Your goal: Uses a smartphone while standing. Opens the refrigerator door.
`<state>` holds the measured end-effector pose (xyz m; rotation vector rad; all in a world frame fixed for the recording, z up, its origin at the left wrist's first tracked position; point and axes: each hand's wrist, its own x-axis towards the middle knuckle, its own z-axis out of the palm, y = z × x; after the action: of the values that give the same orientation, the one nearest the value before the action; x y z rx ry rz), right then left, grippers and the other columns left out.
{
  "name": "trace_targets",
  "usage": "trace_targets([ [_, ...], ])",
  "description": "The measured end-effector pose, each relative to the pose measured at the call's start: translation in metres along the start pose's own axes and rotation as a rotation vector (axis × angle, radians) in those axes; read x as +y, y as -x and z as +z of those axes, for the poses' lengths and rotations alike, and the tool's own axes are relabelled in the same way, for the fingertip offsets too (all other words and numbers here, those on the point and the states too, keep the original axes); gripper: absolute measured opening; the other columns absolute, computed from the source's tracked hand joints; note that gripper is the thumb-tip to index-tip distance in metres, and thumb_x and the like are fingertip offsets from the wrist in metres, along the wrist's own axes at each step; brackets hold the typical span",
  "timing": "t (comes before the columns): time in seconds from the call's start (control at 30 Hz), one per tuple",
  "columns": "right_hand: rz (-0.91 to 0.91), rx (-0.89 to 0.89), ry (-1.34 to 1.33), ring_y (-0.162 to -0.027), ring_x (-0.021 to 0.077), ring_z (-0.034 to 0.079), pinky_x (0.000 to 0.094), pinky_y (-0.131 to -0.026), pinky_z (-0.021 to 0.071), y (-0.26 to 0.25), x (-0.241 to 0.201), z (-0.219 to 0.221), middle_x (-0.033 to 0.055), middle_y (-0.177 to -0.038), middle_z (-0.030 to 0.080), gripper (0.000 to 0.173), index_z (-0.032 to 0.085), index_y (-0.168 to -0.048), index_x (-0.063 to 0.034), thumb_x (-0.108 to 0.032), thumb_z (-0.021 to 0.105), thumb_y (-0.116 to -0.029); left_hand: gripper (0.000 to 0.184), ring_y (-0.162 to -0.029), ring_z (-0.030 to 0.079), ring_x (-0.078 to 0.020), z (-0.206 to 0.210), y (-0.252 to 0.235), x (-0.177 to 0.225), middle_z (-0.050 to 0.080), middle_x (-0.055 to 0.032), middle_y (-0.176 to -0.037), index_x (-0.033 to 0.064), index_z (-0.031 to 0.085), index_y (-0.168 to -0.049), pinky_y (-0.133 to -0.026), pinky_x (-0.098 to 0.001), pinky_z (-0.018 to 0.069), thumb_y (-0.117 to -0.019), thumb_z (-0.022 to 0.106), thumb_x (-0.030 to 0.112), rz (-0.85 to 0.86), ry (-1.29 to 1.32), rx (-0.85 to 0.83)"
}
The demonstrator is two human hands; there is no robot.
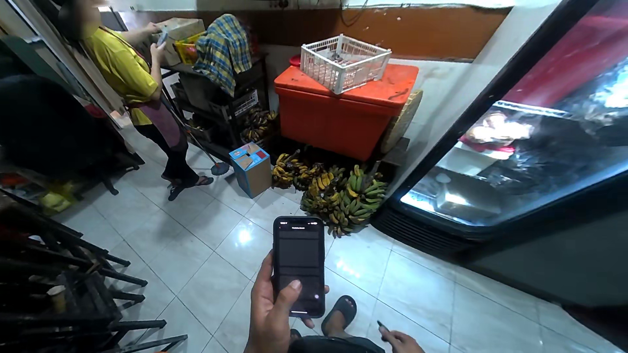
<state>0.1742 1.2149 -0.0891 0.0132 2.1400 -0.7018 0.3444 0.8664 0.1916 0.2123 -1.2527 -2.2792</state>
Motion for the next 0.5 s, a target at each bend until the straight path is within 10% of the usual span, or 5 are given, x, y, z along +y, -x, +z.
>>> trace_targets([
  [0.1,-0.169,0.109,-0.36,-0.052,0.0152,0.051,0.0357,-0.051,0.0481,0.012,-0.061,-0.001,0.005,-0.069,0.056,0.044,0.068,-0.113,-0.0024,-0.044,0.053,-0.1068,0.06,-0.099,0.072,-0.0437,0.001,0.0,-0.002,0.063,-0.0312,-0.121,0.0034,0.022,-0.155,-0.051,-0.0424,0.0632,-0.1029,0.051,0.009,-0.023,0.0,-0.028],
  [0.23,-0.469,0.13,-0.574,-0.055,0.0173,0.06,0.0342,-0.051,0.0541,0.059,-0.174,-0.026,0.0082,-0.08,0.067,0.038,0.061,-0.125,-0.0029,-0.036,0.054,-0.1062,0.061,-0.1,0.072,-0.0443,0.005,-0.002,-0.01,0.063,-0.0317,-0.122,0.0017,0.021,-0.156,-0.053,-0.0434,0.0637,-0.1026,0.05,0.007,-0.056,0.001,-0.069],
  [0.37,-0.833,0.135,-0.687,-0.053,0.0169,0.059,0.0314,-0.048,0.0548,0.122,-0.26,-0.051,0.0092,-0.097,0.071,0.059,0.037,-0.159,-0.0318,-0.021,0.059,-0.1042,0.063,-0.102,0.071,-0.0435,0.01,-0.002,-0.015,0.062,-0.0318,-0.124,0.0018,0.019,-0.156,-0.055,-0.0436,0.0641,-0.1027,0.051,0.007,-0.09,0.004,-0.124],
  [0.5,-1.091,0.168,-0.557,-0.061,0.0164,0.055,0.0293,-0.049,0.0526,0.172,-0.301,-0.065,0.0062,-0.102,0.059,0.04,0.062,-0.143,-0.0245,-0.021,0.054,-0.1041,0.064,-0.103,0.071,-0.0437,0.012,-0.002,-0.018,0.061,-0.0316,-0.126,0.0022,0.019,-0.157,-0.058,-0.044,0.0646,-0.1029,0.053,0.009,-0.099,0.006,-0.195],
])
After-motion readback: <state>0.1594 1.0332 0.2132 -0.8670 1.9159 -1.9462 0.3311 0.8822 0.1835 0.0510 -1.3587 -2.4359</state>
